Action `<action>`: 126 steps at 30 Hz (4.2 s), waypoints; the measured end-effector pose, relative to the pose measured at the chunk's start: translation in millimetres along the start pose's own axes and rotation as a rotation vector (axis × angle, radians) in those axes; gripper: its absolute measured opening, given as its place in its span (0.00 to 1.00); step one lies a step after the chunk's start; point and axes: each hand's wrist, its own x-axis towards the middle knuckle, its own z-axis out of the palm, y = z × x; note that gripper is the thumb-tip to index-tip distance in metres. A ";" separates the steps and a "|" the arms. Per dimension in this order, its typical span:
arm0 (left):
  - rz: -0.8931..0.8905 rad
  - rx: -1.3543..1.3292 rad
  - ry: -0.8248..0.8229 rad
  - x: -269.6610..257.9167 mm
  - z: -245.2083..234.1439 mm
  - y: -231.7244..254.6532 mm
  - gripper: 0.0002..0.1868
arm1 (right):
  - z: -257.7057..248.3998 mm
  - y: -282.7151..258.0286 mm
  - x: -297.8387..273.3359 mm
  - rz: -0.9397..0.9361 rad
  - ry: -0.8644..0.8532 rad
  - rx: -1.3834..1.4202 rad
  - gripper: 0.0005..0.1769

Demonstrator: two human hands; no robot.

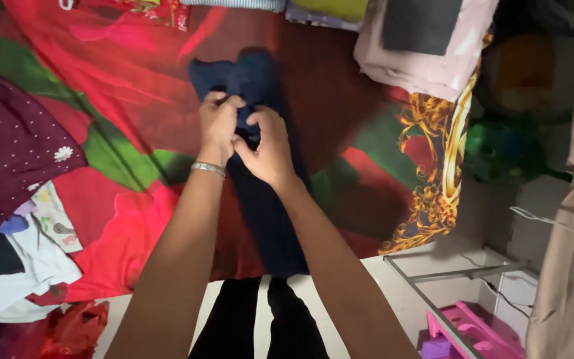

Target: Folding various items of clothing on a bed and organizing them into neat stacks.

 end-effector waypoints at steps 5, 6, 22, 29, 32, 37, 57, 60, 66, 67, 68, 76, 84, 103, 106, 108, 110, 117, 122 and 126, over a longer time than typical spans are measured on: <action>0.038 0.085 0.121 -18.9 -31.8 13.3 0.25 | 17.8 19.8 -15.4 0.065 -0.147 -0.084 0.27; 0.065 0.163 0.159 -27.5 -37.8 22.3 0.27 | 24.7 30.1 -19.9 0.034 -0.164 -0.180 0.24; -0.042 -0.347 -0.333 -40.7 -27.8 40.5 0.40 | 9.8 28.9 -2.0 0.611 -0.018 0.041 0.21; 0.586 0.350 -0.398 -87.5 -29.1 7.6 0.33 | -19.4 31.2 -25.4 0.497 -0.065 0.082 0.41; 0.796 0.713 -0.249 -129.5 -29.6 -14.9 0.34 | -44.7 31.0 -53.0 0.466 -0.092 -0.020 0.32; 0.861 0.930 -0.295 -216.6 -40.7 -87.9 0.30 | -77.5 57.2 -163.1 0.364 -0.196 -0.345 0.11; 0.039 0.426 0.251 -334.5 -46.1 -248.2 0.55 | -127.6 87.2 -341.6 0.688 -0.401 -0.371 0.30; -0.125 0.440 0.062 -333.8 -38.6 -274.8 0.31 | -117.3 89.5 -346.5 0.712 -0.370 -0.347 0.23; -0.038 0.157 -0.004 -349.5 -78.0 -206.6 0.28 | -149.7 32.0 -293.4 0.888 -0.419 -0.011 0.50; -0.022 0.152 -0.001 -352.4 -83.4 -173.4 0.28 | -151.8 14.6 -274.1 0.872 -0.411 -0.006 0.50; -0.025 0.095 -0.029 -355.3 -89.0 -139.0 0.43 | -154.1 -3.5 -253.6 0.842 -0.321 0.143 0.46; -0.364 -0.559 -0.165 -238.8 -86.7 -37.1 0.12 | -136.3 -0.2 -106.5 0.424 -0.342 0.729 0.22; -0.583 -0.822 -0.228 -90.0 -65.1 43.4 0.09 | -67.0 -30.2 53.8 0.880 -0.095 0.436 0.11; 0.424 0.161 -0.260 -87.3 -30.9 69.5 0.51 | -17.9 36.5 99.2 0.158 -0.563 -0.110 0.45; 0.461 0.276 -0.242 -89.3 -21.1 68.6 0.53 | -12.5 55.5 101.6 0.177 -0.538 -0.085 0.28; 0.476 0.362 -0.244 -82.5 -11.7 63.2 0.55 | -5.9 57.4 109.8 0.495 -0.389 -0.052 0.24; 0.441 0.435 -0.283 -77.7 -6.0 68.4 0.53 | 5.8 62.1 119.2 0.517 -0.377 -0.133 0.30; 0.365 0.686 -0.304 -54.2 10.8 43.0 0.45 | 23.3 82.9 89.1 0.537 -0.170 -0.317 0.41; 0.459 0.267 0.029 -83.1 24.7 20.9 0.40 | -16.1 44.4 82.7 0.709 -0.461 -0.033 0.23; -0.082 0.146 -0.203 -108.3 23.0 62.9 0.69 | -47.2 28.8 67.3 0.509 -0.564 0.065 0.42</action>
